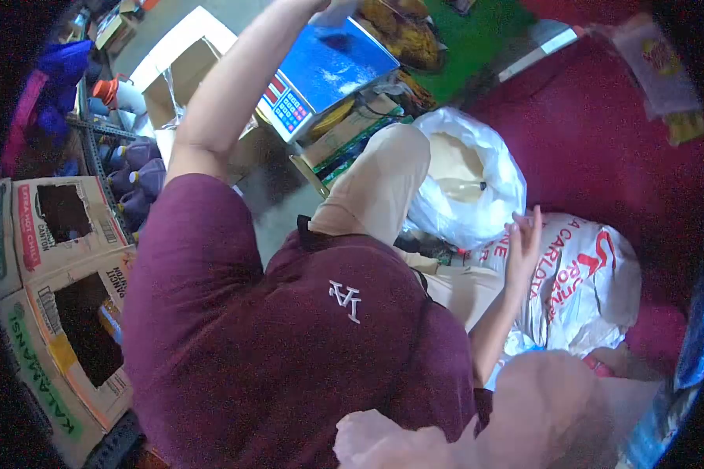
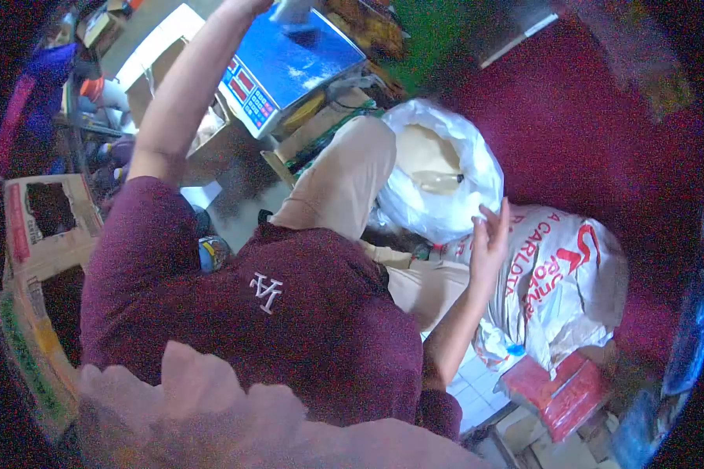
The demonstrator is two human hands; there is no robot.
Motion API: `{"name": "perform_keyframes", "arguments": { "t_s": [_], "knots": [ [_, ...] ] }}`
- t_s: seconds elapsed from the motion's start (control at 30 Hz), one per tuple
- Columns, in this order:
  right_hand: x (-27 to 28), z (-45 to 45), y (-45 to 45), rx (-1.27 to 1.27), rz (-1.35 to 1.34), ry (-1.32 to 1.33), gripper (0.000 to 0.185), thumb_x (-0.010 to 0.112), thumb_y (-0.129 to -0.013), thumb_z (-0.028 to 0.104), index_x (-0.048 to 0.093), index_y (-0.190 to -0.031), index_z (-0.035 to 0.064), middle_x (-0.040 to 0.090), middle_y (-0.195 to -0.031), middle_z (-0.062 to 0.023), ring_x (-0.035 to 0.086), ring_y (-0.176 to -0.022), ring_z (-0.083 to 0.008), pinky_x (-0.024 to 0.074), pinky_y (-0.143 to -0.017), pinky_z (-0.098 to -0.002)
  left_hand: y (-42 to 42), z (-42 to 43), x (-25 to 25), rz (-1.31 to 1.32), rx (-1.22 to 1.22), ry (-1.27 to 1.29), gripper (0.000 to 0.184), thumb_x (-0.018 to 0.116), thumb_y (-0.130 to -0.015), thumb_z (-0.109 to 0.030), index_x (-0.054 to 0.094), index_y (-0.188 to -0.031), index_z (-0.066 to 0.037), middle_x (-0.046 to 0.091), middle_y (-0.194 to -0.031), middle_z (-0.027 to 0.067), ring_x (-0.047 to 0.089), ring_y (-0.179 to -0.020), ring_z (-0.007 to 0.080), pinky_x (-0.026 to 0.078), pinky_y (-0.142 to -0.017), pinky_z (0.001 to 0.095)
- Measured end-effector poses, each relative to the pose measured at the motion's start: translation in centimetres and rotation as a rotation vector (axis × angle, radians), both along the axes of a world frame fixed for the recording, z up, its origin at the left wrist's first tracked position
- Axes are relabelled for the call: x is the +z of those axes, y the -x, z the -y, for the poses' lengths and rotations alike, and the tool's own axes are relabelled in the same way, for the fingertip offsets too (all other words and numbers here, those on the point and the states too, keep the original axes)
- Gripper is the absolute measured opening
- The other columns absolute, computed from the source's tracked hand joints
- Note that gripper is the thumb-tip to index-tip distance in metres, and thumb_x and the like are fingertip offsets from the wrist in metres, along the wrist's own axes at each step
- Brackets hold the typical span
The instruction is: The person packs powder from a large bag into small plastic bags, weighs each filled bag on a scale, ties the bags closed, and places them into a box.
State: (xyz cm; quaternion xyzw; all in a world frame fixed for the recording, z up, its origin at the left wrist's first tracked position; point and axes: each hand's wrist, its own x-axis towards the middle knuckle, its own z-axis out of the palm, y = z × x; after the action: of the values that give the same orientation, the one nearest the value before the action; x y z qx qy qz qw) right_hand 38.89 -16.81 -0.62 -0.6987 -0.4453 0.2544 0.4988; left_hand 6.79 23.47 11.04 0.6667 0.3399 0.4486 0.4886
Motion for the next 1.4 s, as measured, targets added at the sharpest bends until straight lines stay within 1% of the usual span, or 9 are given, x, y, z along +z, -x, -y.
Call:
{"name": "perform_keyframes", "arguments": {
  "t_s": [0.1, 0.23, 0.37, 0.7, 0.87, 1.0, 1.07, 1.37, 1.4],
  "knots": [
    [-1.0, 0.7, 0.8, -0.053, 0.002, 0.136, 0.058, 0.053, -0.09, 0.005, 0.031, -0.143, 0.0098, 0.06, -0.114, -0.016, 0.059, -0.094, -0.0176, 0.0458, -0.085, -0.0288, 2.0, -5.1, -9.2, 0.077, 0.057, -0.194, 0.052, 0.043, -0.081, 0.003, 0.044, -0.132, 0.005, 0.063, -0.078, 0.005, 0.052, -0.058, 0.0067, 0.042, -0.051, 0.0206],
    [-1.5, 0.1, 0.8, -0.018, -0.024, 0.141, 0.055, 0.053, -0.091, 0.005, 0.034, -0.142, 0.0095, 0.06, -0.113, -0.0148, 0.059, -0.094, -0.0169, 0.0459, -0.084, -0.0282, 2.0, -1.0, -11.5, -0.004, 0.31, -0.238, 0.049, 0.046, -0.079, 0.003, 0.05, -0.128, 0.003, 0.065, -0.093, 0.0037, 0.055, -0.069, 0.0092, 0.046, -0.058, 0.0231],
    [-1.1, -0.8, 1.0, -0.022, -0.049, 0.145, 0.052, 0.053, -0.091, 0.005, 0.038, -0.14, 0.0088, 0.06, -0.113, -0.0145, 0.058, -0.095, -0.0167, 0.0456, -0.084, -0.028, 1.9, 1.7, -15.5, -0.129, 0.388, -0.012, 0.051, 0.051, -0.077, -0.004, 0.057, -0.127, -0.013, 0.067, -0.071, 0.0078, 0.06, -0.055, 0.0125, 0.046, -0.052, 0.0266],
    [-2.5, -0.7, 1.3, 0.011, -0.035, 0.247, 0.046, 0.053, -0.091, 0.007, 0.044, -0.136, 0.0076, 0.061, -0.111, -0.0154, 0.058, -0.098, -0.0181, 0.0447, -0.088, -0.0312, 1.8, 3.5, -22.6, 0.01, 0.367, 0.258, 0.053, 0.049, -0.077, 0.0, 0.055, -0.128, -0.007, 0.066, -0.106, 0.0113, 0.064, -0.068, 0.0126, 0.05, -0.066, 0.0247],
    [-2.1, -1.1, 2.4, 0.011, -0.044, 0.269, 0.045, 0.055, -0.092, 0.01, 0.045, -0.135, 0.008, 0.061, -0.111, -0.0146, 0.058, -0.097, -0.0181, 0.045, -0.087, -0.0311, 0.9, 2.9, -22.2, 0.108, 0.327, 0.305, 0.051, 0.044, -0.082, 0.007, 0.046, -0.132, 0.002, 0.057, -0.123, 0.0141, 0.062, -0.099, 0.0176, 0.051, -0.079, 0.0225],
    [-2.8, -0.8, 1.9, 0.025, -0.048, 0.248, 0.044, 0.056, -0.092, 0.012, 0.047, -0.134, 0.0074, 0.062, -0.11, -0.014, 0.059, -0.096, -0.0181, 0.0454, -0.086, -0.0308, 0.5, 2.5, -22.8, 0.117, 0.302, 0.314, 0.054, 0.044, -0.081, 0.008, 0.044, -0.135, 0.001, 0.053, -0.128, 0.0153, 0.062, -0.096, 0.0165, 0.052, -0.075, 0.0234],
    [-3.0, -0.5, 2.0, 0.009, -0.051, 0.245, 0.043, 0.056, -0.091, 0.012, 0.047, -0.133, 0.0071, 0.062, -0.109, -0.0137, 0.059, -0.096, -0.0178, 0.0455, -0.086, -0.0308, 0.5, 3.6, -22.9, 0.1, 0.318, 0.154, 0.061, 0.052, -0.074, 0.004, 0.048, -0.134, -0.008, 0.056, -0.125, 0.0095, 0.062, -0.072, 0.0127, 0.051, -0.064, 0.024],
    [-3.9, -0.6, 2.1, 0.041, 0.023, 0.318, 0.041, 0.057, -0.09, 0.011, 0.051, -0.13, 0.0059, 0.063, -0.109, -0.013, 0.059, -0.095, -0.0163, 0.0459, -0.084, -0.0301, 1.0, 7.4, -22.8, -0.204, 0.401, -0.213, 0.076, 0.064, -0.073, -0.002, 0.035, -0.142, -0.01, 0.043, -0.132, 0.0102, 0.05, -0.068, 0.0049, 0.046, -0.06, 0.0203],
    [-4.0, -0.7, 2.1, 0.041, 0.039, 0.323, 0.041, 0.057, -0.09, 0.012, 0.051, -0.13, 0.0058, 0.064, -0.109, -0.0129, 0.058, -0.095, -0.0159, 0.0459, -0.084, -0.03, 0.7, 7.9, -22.8, -0.209, 0.461, -0.245, 0.074, 0.064, -0.073, -0.006, 0.035, -0.141, -0.008, 0.044, -0.133, 0.0145, 0.052, -0.09, 0.0152, 0.046, -0.074, 0.0252]
  ]
}}
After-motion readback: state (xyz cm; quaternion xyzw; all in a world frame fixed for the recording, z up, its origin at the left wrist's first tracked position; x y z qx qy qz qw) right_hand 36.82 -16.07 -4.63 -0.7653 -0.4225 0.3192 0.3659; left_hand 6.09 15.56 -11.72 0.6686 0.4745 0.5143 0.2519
